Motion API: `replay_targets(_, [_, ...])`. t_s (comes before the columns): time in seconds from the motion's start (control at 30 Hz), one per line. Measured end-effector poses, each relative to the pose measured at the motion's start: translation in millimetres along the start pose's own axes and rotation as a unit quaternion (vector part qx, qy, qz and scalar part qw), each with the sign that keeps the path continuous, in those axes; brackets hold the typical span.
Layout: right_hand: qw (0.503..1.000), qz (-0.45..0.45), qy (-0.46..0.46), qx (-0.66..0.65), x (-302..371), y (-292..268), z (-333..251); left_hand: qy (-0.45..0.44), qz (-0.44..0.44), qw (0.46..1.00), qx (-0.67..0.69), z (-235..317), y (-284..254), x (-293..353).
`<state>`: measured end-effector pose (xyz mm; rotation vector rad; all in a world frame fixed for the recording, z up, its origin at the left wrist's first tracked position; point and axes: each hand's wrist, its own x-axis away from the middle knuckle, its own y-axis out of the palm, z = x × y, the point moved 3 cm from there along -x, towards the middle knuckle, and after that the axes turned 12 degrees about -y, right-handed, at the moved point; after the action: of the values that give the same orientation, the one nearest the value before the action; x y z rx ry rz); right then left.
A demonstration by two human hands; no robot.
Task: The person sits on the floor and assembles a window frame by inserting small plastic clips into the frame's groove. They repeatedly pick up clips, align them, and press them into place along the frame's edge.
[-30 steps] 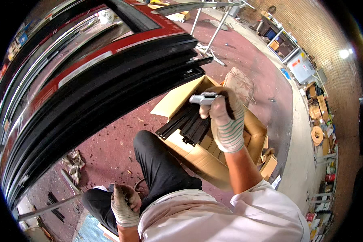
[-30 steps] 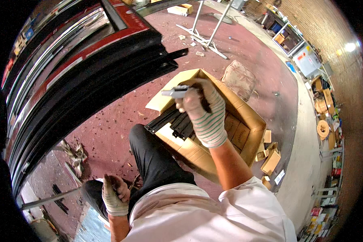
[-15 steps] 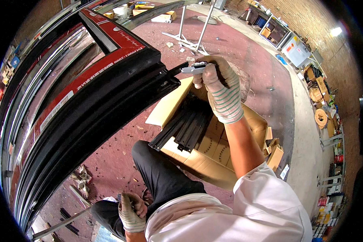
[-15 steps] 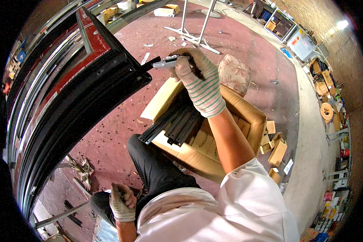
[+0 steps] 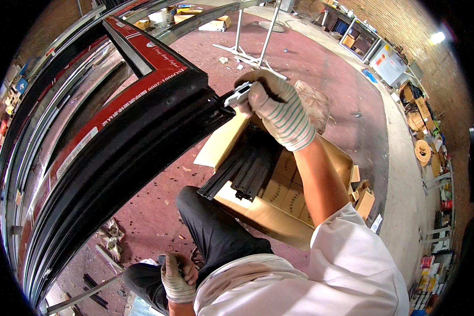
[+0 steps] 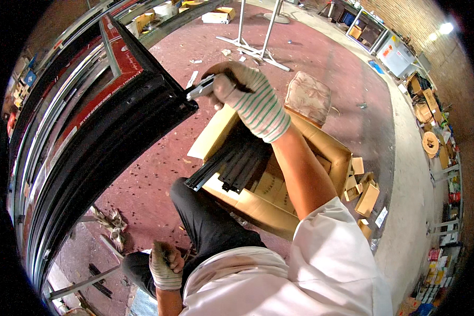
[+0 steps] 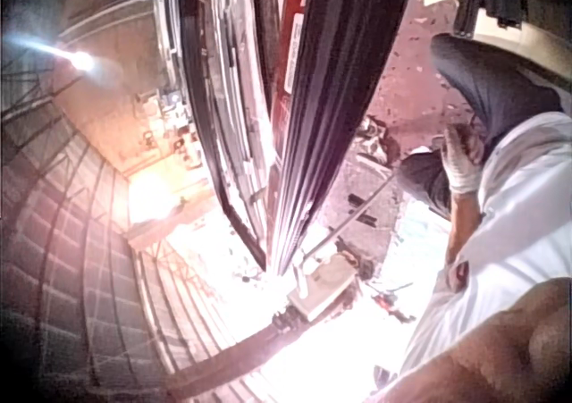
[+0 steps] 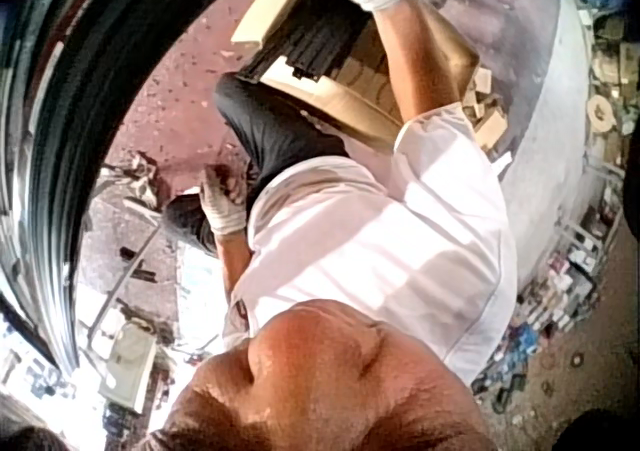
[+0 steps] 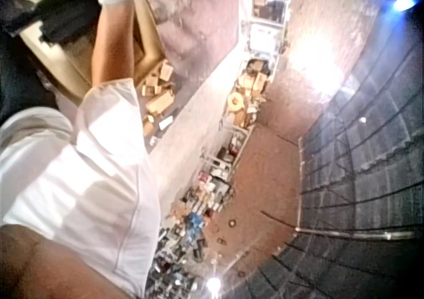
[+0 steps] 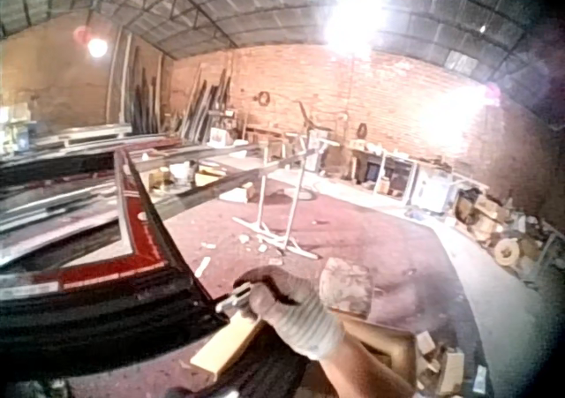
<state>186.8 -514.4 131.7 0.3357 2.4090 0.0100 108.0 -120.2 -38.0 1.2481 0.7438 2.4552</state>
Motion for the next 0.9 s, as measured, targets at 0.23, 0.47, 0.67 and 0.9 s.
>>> replay_targets(0.23, [0.986, -0.042, -0.036, 0.157, -5.9, 7.4, -16.1, -0.023, -0.022, 0.999, 0.021, -2.0, -4.0, -3.0])
replay_targets(0.47, [0.96, -0.061, -0.069, 0.264, -9.2, 22.7, -27.5, -0.018, -0.025, 0.999, 0.014, -5.1, -10.4, -5.5])
replay_targets(0.67, [0.978, -0.056, -0.022, 0.201, -7.2, 25.5, -28.4, -0.018, -0.033, 0.999, -0.007, -5.5, -9.8, -6.1])
replay_targets(0.9, [0.979, -0.096, -0.021, 0.176, -14.2, 21.7, -23.6, -0.041, -0.056, 0.997, 0.016, -10.3, -12.5, -11.2])
